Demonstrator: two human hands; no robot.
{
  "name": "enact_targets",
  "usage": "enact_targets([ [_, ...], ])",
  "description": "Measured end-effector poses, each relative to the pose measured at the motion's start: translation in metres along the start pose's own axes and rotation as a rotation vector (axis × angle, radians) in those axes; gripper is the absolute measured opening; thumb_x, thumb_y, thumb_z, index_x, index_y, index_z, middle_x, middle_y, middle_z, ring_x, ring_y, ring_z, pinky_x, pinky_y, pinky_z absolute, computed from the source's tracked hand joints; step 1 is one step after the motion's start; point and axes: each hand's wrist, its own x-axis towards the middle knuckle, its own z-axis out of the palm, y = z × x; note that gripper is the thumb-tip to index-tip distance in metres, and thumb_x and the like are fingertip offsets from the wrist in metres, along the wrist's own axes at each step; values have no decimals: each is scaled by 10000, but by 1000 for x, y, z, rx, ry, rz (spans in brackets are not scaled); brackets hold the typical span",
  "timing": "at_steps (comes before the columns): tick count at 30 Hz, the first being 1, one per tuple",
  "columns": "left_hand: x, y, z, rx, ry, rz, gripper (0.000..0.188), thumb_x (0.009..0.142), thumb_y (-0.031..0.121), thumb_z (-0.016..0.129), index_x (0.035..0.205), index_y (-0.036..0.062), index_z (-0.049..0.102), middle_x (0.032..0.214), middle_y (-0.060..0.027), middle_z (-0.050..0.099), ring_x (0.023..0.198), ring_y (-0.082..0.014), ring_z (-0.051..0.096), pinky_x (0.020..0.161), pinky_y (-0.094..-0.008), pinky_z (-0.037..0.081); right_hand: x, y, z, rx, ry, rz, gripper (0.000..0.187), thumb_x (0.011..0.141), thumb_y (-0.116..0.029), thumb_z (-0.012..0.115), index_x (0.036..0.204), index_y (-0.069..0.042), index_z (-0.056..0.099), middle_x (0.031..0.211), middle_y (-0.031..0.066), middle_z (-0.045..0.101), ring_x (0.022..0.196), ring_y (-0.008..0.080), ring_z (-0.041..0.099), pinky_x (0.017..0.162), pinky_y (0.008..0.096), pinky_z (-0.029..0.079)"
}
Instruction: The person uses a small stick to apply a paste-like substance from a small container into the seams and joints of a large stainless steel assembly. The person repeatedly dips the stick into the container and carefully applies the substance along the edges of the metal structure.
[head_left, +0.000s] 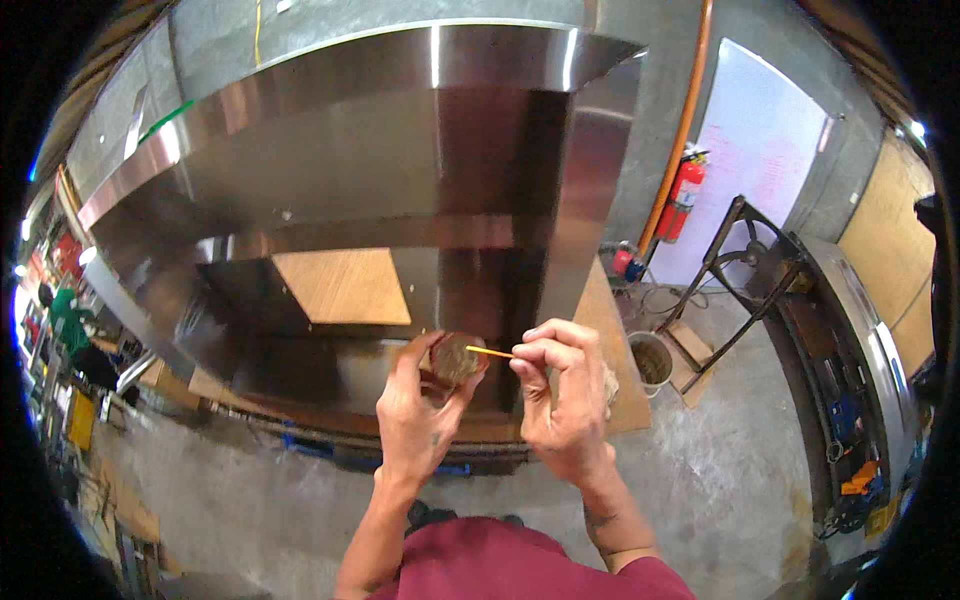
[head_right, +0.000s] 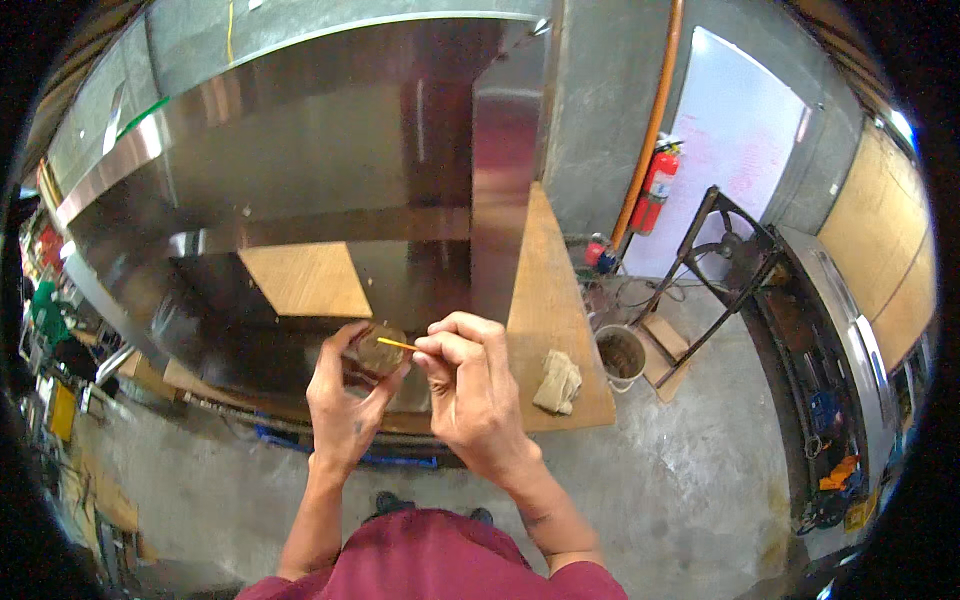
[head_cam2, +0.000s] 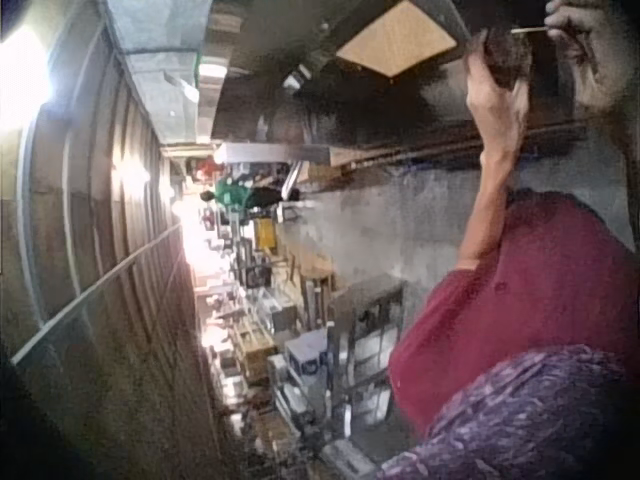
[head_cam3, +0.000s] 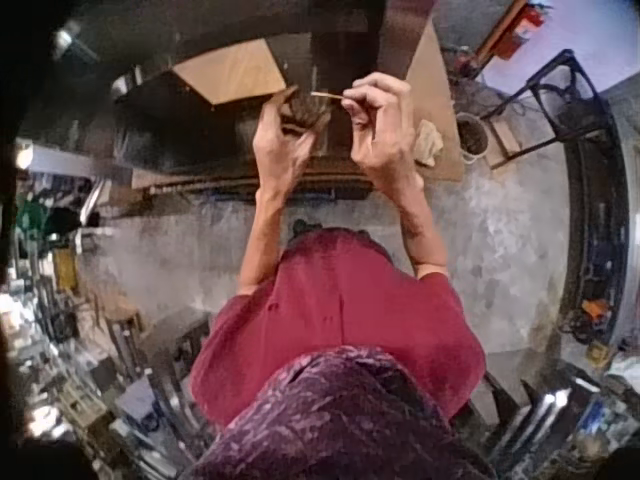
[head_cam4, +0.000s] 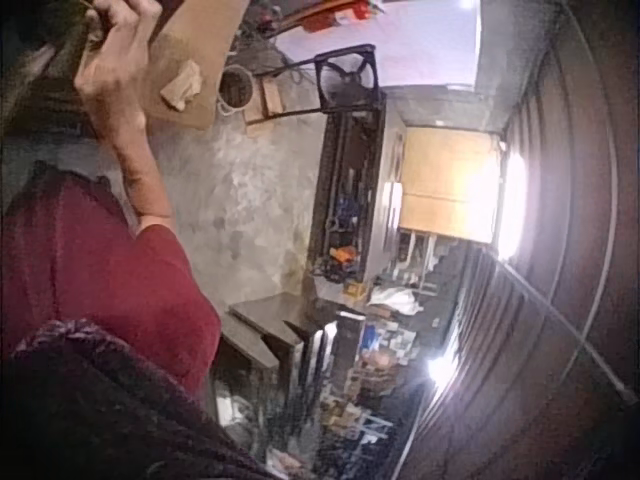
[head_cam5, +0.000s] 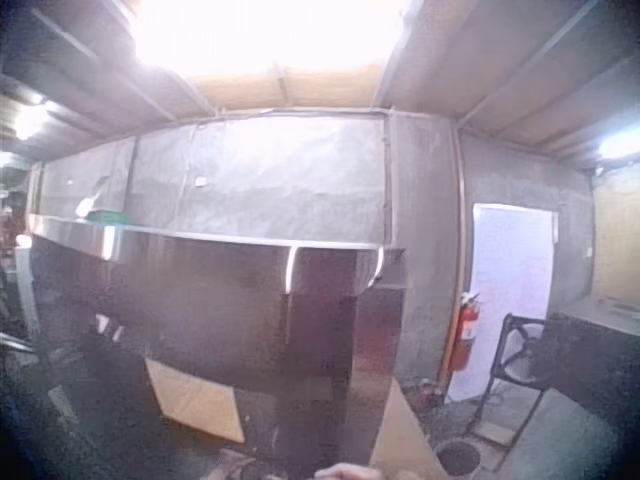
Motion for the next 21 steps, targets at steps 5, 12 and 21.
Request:
enact_targets([
  [5, -5, -1, 0, 35, -11, 35, 651, 891, 62, 969, 1456, 35, 647, 1253, -159, 770, 1010, -242, 790, 821, -353, 648, -3, 3, 0, -122, -90, -65, 337, 879, 73, 858, 1184, -12, 742, 1254, 147, 629, 1079, 325, 670, 878, 416, 598],
  [12, -8, -1, 1, 20, -25, 89, 685, 849, -49, 921, 1468, 42, 644, 1315, -150, 738, 1005, -240, 790, 816, -349, 673, 0, 5, 4, -246, -165, -84, 331, 884, 22, 826, 1207, -34, 778, 1271, 143, 621, 1112, 324, 631, 882, 417, 592],
  [21, -10, -2, 0, 1, -50, 61, 707, 826, -98, 883, 1475, 47, 643, 1323, -141, 722, 980, -228, 783, 795, -327, 679, -2, 12, 8, -258, -203, -93, 340, 850, 13, 815, 1184, -31, 773, 1277, 139, 618, 1113, 338, 627, 894, 446, 599],
])
